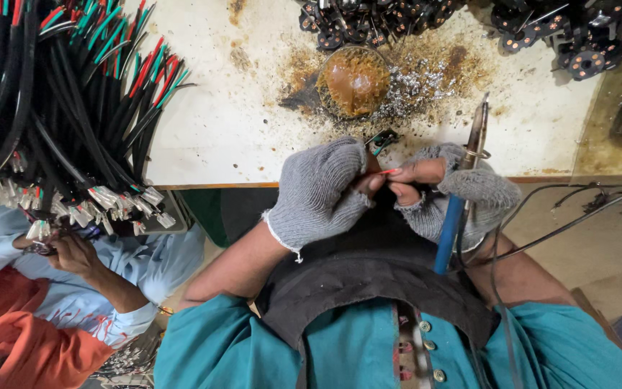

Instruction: The person solders red and green wire ends to small black electrical connectors at a workbench, dipping the wire into a rosin flux ball and applying a soldering iron to tin the wire tips, then sets finished connectors aside with the growing pile of completed parts.

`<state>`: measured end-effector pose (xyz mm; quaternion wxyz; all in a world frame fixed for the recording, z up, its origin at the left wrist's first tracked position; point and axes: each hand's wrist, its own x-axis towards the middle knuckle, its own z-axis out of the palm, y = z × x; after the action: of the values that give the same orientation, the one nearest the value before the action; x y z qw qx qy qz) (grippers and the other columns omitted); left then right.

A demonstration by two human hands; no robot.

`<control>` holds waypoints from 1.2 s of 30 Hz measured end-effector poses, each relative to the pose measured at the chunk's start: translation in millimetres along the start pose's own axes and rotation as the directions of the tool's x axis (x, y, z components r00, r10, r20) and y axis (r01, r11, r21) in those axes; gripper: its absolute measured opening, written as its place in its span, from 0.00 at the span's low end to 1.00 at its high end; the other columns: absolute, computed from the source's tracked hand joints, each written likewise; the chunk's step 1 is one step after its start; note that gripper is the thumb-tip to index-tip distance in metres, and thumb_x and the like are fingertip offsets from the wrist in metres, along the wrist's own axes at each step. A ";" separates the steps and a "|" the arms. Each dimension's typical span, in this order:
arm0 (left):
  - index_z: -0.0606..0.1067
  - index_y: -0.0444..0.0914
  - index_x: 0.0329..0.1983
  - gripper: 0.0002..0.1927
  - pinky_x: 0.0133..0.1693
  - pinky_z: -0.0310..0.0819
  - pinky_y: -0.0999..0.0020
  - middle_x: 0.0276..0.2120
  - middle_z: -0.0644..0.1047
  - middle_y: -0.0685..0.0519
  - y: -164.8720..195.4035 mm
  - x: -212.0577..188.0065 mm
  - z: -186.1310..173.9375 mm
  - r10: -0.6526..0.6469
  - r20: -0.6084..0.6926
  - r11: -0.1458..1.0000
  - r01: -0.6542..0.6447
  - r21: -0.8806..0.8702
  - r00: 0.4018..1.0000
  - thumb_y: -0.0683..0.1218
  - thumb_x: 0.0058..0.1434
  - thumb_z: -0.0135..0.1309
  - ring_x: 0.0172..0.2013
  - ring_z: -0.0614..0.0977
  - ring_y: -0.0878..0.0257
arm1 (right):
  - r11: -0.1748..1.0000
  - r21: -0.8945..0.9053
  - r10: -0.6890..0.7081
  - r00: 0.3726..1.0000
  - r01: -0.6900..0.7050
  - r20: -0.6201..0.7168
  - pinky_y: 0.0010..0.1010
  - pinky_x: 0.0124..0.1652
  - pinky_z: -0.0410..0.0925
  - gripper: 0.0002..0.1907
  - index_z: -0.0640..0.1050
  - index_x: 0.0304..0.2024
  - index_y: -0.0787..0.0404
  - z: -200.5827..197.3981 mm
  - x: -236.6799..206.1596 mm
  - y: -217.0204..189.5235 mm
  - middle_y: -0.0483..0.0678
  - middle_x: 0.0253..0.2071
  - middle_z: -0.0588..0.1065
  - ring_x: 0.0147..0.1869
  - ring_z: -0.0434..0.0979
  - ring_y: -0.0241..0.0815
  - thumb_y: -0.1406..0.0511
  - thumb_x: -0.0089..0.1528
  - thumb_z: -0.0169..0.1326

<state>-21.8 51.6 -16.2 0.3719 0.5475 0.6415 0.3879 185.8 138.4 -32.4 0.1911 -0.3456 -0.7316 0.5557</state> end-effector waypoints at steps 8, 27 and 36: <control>0.76 0.41 0.39 0.11 0.31 0.72 0.57 0.31 0.75 0.48 -0.8 0.7 0.2 0.055 -0.007 0.997 -0.054 0.050 0.998 0.49 0.58 0.65 0.31 0.80 0.48 | 0.973 0.211 0.088 0.996 -0.087 0.005 0.22 0.38 0.70 0.06 0.81 0.42 0.68 -1.5 -4.7 8.9 0.48 0.35 0.79 0.37 0.78 0.36 0.73 0.63 0.62; 0.76 0.42 0.44 0.10 0.36 0.75 0.58 0.34 0.76 0.50 -5.8 -3.8 3.1 0.060 -0.013 0.998 -0.060 -0.018 0.998 0.47 0.62 0.62 0.35 0.81 0.48 | 0.948 0.204 0.232 0.968 -0.247 0.092 0.33 0.48 0.75 0.11 0.77 0.46 0.59 0.1 -11.1 12.7 0.50 0.42 0.80 0.47 0.81 0.42 0.72 0.64 0.64; 0.76 0.47 0.42 0.13 0.35 0.72 0.56 0.34 0.74 0.50 -7.7 -4.2 -0.5 0.047 0.024 0.999 -0.047 0.003 0.999 0.49 0.55 0.66 0.34 0.80 0.48 | 0.974 0.126 0.186 0.982 -0.190 0.039 0.29 0.47 0.71 0.08 0.79 0.42 0.59 4.0 -15.8 20.1 0.45 0.39 0.78 0.44 0.78 0.38 0.69 0.62 0.66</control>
<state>-25.0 46.6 -22.7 0.3693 0.5675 0.6247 0.3889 200.0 127.2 -51.1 0.1498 -0.3928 -0.6606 0.6220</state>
